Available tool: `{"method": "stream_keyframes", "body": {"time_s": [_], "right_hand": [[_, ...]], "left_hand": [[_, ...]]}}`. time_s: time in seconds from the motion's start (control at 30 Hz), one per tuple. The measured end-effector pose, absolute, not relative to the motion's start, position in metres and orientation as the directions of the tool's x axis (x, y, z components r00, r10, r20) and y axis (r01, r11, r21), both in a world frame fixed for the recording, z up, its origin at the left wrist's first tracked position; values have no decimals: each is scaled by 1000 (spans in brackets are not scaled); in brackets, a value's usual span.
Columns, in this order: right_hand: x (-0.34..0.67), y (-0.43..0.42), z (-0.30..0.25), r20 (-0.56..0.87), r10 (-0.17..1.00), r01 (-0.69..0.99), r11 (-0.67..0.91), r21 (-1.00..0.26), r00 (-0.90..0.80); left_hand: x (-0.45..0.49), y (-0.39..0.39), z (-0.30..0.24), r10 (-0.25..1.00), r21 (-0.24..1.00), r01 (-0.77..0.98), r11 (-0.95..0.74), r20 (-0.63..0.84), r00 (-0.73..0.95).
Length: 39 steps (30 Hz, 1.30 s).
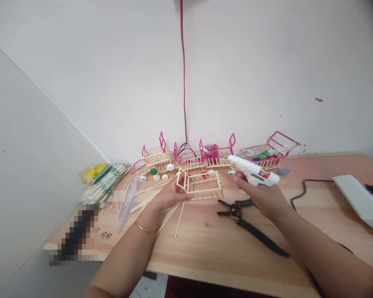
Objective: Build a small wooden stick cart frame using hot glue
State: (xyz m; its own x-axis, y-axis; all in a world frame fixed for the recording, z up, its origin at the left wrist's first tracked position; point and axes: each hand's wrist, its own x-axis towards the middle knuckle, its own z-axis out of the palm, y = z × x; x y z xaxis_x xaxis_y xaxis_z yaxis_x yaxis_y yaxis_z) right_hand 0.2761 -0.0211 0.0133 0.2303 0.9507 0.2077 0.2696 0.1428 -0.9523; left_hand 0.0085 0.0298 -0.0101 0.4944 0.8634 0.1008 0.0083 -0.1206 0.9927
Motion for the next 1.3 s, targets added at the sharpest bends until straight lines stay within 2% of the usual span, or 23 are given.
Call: {"method": "stream_keyframes", "body": {"time_s": [0.13,0.27,0.57,1.07,1.3], "right_hand": [[279,-21,15,259,941,236,207,-950,217],[276,-23,19,247,944,219,199,-955,218],[274,-23,19,238,942,220,187,-958,237],[274,-22,19,215,943,202,166,-965,252],[273,-22,14,198,950,201,151,-968,242]], "left_hand": [[6,29,-13,816,991,-123,-51,112,567],[3,28,-16,762,988,-155,26,80,642],[2,29,-18,711,975,-221,33,132,691],[5,29,-15,759,960,-278,47,147,634],[14,33,-22,852,986,-155,-64,135,506]]}}
